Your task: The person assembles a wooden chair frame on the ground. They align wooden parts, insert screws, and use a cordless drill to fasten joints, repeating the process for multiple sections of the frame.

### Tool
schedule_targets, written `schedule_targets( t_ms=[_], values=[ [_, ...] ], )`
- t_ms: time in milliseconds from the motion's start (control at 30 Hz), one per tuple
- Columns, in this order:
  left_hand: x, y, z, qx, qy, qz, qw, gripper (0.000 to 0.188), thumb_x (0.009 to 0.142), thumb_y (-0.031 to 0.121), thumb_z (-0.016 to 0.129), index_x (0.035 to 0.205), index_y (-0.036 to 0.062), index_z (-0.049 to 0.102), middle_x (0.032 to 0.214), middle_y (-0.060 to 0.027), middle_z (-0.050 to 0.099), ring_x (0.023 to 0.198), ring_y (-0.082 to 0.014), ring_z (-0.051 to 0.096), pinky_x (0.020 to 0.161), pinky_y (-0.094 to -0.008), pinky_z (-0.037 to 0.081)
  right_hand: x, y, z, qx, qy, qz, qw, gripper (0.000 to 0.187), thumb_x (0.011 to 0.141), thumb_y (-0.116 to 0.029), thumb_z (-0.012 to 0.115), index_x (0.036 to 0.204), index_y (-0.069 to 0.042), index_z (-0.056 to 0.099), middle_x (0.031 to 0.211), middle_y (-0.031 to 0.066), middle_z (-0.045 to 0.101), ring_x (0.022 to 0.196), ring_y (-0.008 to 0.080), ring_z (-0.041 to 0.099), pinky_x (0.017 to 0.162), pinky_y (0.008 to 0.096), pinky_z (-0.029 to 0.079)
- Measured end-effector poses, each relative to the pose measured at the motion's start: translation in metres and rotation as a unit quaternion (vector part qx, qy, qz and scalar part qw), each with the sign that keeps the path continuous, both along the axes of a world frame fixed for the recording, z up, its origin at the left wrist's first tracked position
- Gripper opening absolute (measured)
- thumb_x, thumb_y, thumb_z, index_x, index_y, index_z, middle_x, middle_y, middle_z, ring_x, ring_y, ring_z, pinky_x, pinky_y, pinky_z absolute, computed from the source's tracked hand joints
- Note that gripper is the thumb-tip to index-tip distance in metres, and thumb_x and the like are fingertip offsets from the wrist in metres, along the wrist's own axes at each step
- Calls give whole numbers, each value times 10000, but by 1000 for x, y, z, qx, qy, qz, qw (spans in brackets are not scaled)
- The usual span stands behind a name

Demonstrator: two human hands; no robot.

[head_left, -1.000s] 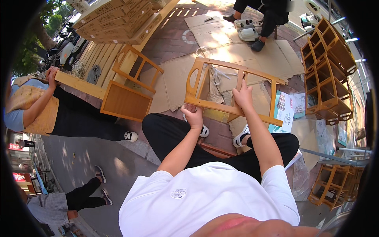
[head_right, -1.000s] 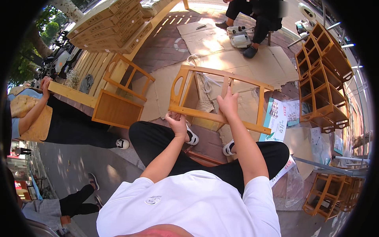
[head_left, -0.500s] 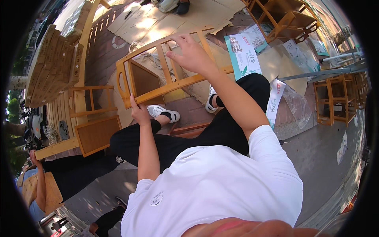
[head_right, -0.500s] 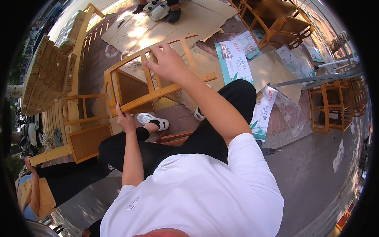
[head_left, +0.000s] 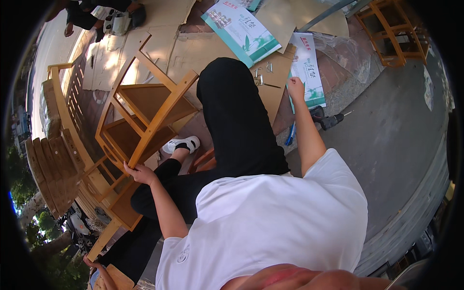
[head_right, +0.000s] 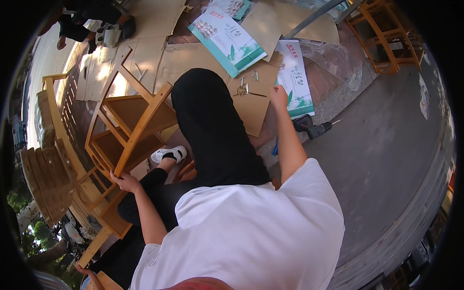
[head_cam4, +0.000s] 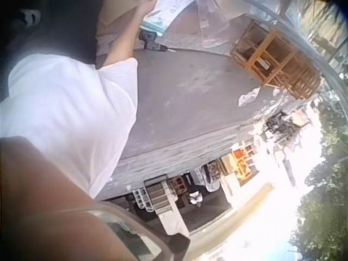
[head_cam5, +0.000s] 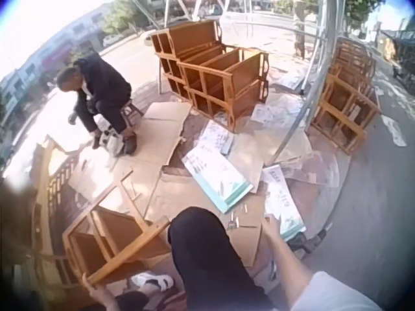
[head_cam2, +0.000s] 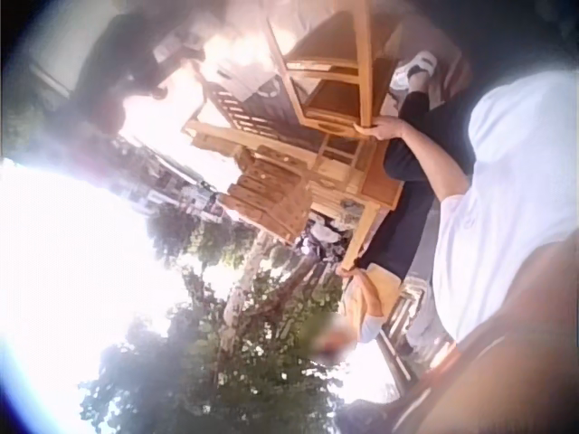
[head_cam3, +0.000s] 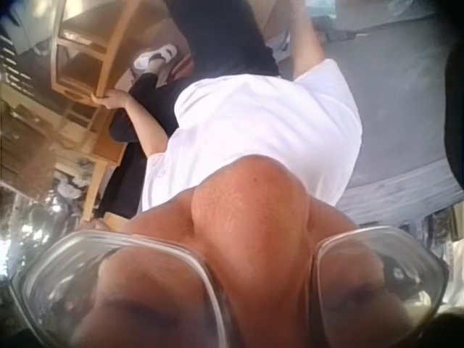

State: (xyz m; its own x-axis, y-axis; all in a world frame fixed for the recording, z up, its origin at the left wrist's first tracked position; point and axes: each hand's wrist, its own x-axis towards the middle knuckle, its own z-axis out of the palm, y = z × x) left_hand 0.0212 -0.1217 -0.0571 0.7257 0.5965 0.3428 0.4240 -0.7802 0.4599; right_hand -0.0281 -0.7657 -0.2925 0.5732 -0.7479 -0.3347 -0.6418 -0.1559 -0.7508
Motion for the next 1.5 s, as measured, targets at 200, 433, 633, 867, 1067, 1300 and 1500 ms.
schedule_targets(
  t_ms=[200, 433, 633, 867, 1067, 1300, 1500],
  values=[
    [-4, 11, -1, -25, -28, -50, 998, 406, 1081, 248, 486, 1474, 144, 485, 1273, -199, 646, 982, -271, 711, 744, -369, 601, 1, 107, -116, 34, 179, 491, 852, 389, 864, -296, 664, 1163, -52, 706, 1085, 194, 728, 1010, 354, 696, 906, 437, 542],
    [0, 3, -4, -63, -27, -50, 996, 408, 1087, 176, 448, 1490, 110, 447, 1368, -155, 557, 1000, -230, 670, 740, -310, 609, 86, 103, -141, -50, 140, 154, 977, 244, 860, -244, 688, 1047, -87, 692, 1069, 158, 679, 1004, 369, 648, 833, 477, 527],
    [0, 19, -8, -94, -24, -54, 994, 406, 1093, 150, 427, 1490, 65, 412, 1371, -156, 528, 927, -213, 671, 701, -283, 601, 141, 83, -130, -123, 145, 148, 971, 320, 908, -152, 609, 1222, -148, 671, 1180, 170, 620, 1069, 380, 623, 891, 483, 525],
    [1, 23, -10, -113, -10, -36, 993, 401, 1090, 142, 448, 1485, 79, 419, 1404, -157, 504, 964, -220, 667, 687, -270, 610, 169, 59, -140, -130, 49, 140, 980, 393, 904, -117, 589, 1288, -166, 654, 1181, 172, 617, 1081, 384, 620, 901, 468, 526],
    [-3, 24, -12, -80, 0, -41, 996, 401, 1088, 136, 452, 1483, 84, 418, 1437, -159, 481, 1021, -238, 661, 700, -271, 625, 142, 53, -130, -161, 174, 288, 928, 200, 884, -182, 660, 1072, -114, 670, 1129, 162, 627, 1055, 380, 631, 877, 481, 529],
    [0, 19, -8, -75, -3, -49, 996, 413, 1084, 132, 457, 1491, 83, 404, 1460, -160, 452, 1050, -254, 654, 709, -283, 631, 119, 75, -138, -136, 207, 286, 926, 294, 860, -287, 748, 1047, -79, 658, 1104, 139, 640, 1046, 368, 638, 867, 482, 531],
    [-2, 29, -10, -94, 2, -45, 995, 422, 1086, 145, 457, 1499, 81, 392, 1458, -160, 450, 1037, -251, 654, 685, -281, 620, 128, 62, -140, -125, 217, 374, 893, 259, 868, -274, 753, 991, -58, 681, 1099, 146, 638, 1042, 370, 638, 849, 487, 527]
  ],
)
